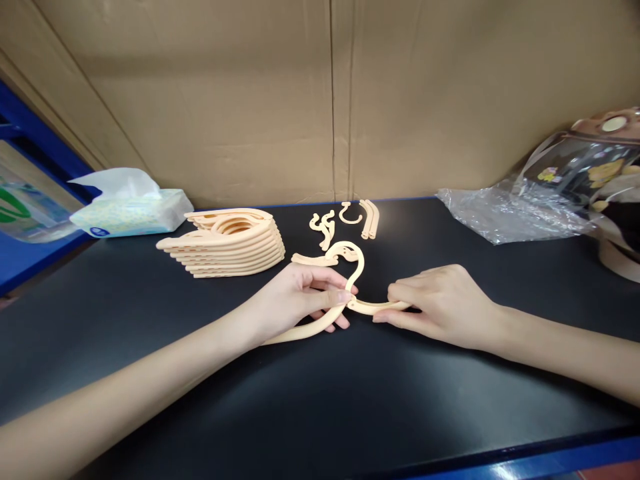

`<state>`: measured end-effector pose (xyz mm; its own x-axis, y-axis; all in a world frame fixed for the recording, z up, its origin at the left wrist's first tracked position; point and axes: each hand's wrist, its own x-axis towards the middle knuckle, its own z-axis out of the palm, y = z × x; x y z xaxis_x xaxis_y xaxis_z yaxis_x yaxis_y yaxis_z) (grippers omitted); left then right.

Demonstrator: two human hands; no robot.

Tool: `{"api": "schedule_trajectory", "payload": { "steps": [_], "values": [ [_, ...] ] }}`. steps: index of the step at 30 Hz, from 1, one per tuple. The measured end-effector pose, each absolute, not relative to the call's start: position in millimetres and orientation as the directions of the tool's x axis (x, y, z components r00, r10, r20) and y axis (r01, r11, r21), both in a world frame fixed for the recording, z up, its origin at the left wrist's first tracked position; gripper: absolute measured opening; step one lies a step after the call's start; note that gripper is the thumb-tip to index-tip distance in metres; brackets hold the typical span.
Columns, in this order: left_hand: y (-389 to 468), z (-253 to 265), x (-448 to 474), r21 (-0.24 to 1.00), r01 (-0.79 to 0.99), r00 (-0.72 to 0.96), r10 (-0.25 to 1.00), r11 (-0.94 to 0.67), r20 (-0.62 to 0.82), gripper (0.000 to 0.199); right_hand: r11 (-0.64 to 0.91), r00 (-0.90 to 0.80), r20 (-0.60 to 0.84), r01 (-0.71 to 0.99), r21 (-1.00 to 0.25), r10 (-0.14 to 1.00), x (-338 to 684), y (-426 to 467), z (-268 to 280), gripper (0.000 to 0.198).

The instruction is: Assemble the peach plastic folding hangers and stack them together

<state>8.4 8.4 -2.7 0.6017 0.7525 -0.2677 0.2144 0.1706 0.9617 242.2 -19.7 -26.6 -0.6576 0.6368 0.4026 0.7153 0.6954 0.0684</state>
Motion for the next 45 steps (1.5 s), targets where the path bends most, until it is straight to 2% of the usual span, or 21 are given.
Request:
{"api": "schedule_trajectory", "payload": {
  "steps": [11, 21, 45],
  "values": [
    [6.8, -2.8, 8.8, 0.964, 0.242, 0.635, 0.733, 0.110, -0.243, 0.011, 0.623, -0.576, 0.358, 0.782, -0.022, 0.735, 236.8, -27.5, -21.5, 0.055],
    [-1.2, 2.1, 10.3, 0.908, 0.407, 0.632, 0.749, -0.101, -0.200, 0.029, 0.597, -0.559, 0.326, 0.802, -0.022, 0.762, 239.0, -29.3, -17.3, 0.057],
    [-2.6, 2.4, 8.6, 0.848, 0.450, 0.678, 0.725, -0.281, -0.119, 0.035, 0.566, -0.529, 0.266, 0.820, -0.082, 0.806, 238.8, -28.6, -12.7, 0.062]
  ]
}}
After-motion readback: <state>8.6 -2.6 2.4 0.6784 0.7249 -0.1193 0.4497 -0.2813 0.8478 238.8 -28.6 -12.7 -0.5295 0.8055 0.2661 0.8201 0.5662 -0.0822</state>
